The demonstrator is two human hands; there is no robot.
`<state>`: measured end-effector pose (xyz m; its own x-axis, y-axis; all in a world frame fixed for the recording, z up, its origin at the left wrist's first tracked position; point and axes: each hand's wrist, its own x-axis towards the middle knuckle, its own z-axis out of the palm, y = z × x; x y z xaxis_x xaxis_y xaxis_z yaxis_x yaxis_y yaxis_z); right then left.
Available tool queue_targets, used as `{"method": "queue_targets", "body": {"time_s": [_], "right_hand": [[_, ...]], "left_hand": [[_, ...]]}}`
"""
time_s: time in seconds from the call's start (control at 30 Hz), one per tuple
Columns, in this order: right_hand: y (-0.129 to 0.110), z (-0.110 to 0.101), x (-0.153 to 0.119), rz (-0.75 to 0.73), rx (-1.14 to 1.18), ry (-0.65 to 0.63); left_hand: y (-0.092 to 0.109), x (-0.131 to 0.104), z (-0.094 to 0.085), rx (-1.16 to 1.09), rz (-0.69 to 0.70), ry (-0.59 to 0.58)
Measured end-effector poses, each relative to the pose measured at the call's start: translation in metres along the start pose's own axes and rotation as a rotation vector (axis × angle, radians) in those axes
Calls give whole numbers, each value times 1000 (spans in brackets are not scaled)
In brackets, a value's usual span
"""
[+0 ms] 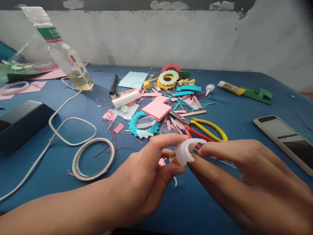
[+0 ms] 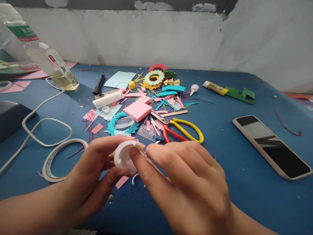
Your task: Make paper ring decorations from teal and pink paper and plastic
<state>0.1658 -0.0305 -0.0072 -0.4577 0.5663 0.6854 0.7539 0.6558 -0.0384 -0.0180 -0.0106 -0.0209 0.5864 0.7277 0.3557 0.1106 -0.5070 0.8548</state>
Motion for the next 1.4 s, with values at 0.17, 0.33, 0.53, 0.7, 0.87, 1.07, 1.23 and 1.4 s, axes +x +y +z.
{"method": "queue_targets", "body": {"time_s": [0.17,0.33,0.53,0.7,0.87,1.07,1.23,1.4], "right_hand": [[-2,7,-2,-118,-126,7],[-1,10,1,-179,-156,-28],[7,7,1,-163,9,-106],[6,5,3,-97,197,-136],[2,4,5,-9,126,-72],[6,1,4,46,-1,-103],[2,-2,4,-88,-72,-82],[-6,3,2,-135,-129,-95]], "left_hand": [[1,1,4,-13,-41,-9],[3,3,2,-3,-19,-45],[7,4,-4,54,-33,-90],[2,6,-8,38,36,-103],[2,7,-10,-43,-64,-140],[4,9,-7,-162,-153,-169],[5,9,-1,-262,-237,-167],[10,14,-2,-226,-205,-193]]}}
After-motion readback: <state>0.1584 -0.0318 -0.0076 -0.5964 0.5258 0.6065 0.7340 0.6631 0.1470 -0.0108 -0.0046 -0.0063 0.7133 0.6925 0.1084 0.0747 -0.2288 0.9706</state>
